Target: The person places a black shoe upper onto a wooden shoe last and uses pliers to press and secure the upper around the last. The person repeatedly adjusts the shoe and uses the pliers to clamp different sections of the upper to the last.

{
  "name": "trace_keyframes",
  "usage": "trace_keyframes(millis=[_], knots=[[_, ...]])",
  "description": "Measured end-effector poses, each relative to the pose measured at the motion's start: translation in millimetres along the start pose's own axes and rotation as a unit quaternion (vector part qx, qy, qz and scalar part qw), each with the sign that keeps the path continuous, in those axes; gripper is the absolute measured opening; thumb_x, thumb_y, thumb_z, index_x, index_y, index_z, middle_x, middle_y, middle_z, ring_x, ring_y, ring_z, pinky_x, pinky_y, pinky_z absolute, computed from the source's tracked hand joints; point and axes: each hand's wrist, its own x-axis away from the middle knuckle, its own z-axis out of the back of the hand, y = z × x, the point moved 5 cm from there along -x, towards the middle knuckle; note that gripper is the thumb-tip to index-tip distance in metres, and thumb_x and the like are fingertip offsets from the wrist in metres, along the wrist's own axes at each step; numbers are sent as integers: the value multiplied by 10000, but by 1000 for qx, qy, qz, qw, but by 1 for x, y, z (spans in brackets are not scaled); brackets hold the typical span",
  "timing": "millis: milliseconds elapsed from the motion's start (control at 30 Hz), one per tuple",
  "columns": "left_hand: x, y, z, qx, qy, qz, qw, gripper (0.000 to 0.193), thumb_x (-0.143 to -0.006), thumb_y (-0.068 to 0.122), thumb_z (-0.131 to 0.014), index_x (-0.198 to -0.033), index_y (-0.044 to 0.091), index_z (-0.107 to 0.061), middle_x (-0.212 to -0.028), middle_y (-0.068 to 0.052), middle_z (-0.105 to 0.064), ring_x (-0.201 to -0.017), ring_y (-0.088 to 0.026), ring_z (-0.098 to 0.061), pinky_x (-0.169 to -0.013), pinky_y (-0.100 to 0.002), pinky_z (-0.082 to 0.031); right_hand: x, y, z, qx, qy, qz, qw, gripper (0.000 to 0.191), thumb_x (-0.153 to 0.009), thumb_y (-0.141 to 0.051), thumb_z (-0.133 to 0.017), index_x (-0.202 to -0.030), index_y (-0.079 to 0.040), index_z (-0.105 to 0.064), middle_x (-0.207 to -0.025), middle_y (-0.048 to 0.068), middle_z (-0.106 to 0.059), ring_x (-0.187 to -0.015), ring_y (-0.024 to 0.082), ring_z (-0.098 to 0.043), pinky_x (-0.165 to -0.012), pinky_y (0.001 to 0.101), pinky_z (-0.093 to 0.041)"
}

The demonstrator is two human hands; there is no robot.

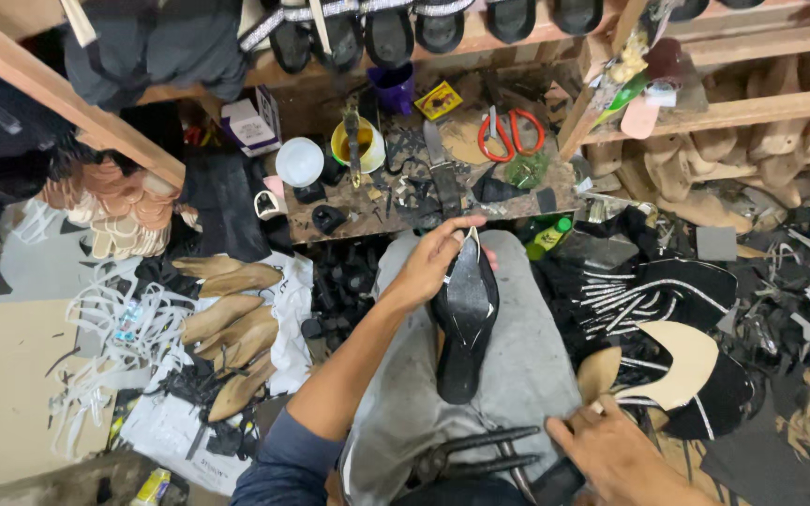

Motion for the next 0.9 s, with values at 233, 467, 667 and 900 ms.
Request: trace_keyframes(millis=[233,467,667,900], knots=[[25,-23,0,179,-41,47,982,500,-1079,240,-424,-1483,-51,-470,-1282,-248,-677,-1175,-321,-690,-998,-412,-562,37,34,49,-48,-195,-47,979,399,-758,-415,-834,-1088,-223,-717,-914,-43,-728,-935,244,-656,-910,387,-487],[29,-26,-12,240,-66,45,967,532,-1051,253,-488,-1489,-49,-486,-1305,-241,-669,-1200,-312,-679,-1012,-401,-562,-17,48,145,-416,265,41,869,624,-787,-215,-852,-1310,-106,-531,-1097,36,-715,-974,142,-695,-872,312,-576],[26,-33,-9,204,-14,30,978,450,-1056,224,-516,-1397,-51,-618,-1186,-193,-718,-1032,-221,-704,-928,-314,-557,-116,71,191,-462,238,16,854,383,-815,-126,-779,-1156,-51,-624,-969,-14,-765,-813,106,-736,-747,259,-587],[16,-77,18,143,89,42,985,388,-1043,204,-559,-1302,-71,-646,-1230,-111,-707,-1136,-167,-652,-1022,-292,-487,-161,44,223,-260,161,90,948,276,-773,-205,-808,-992,-73,-705,-765,52,-745,-655,173,-739,-554,325,-561]])
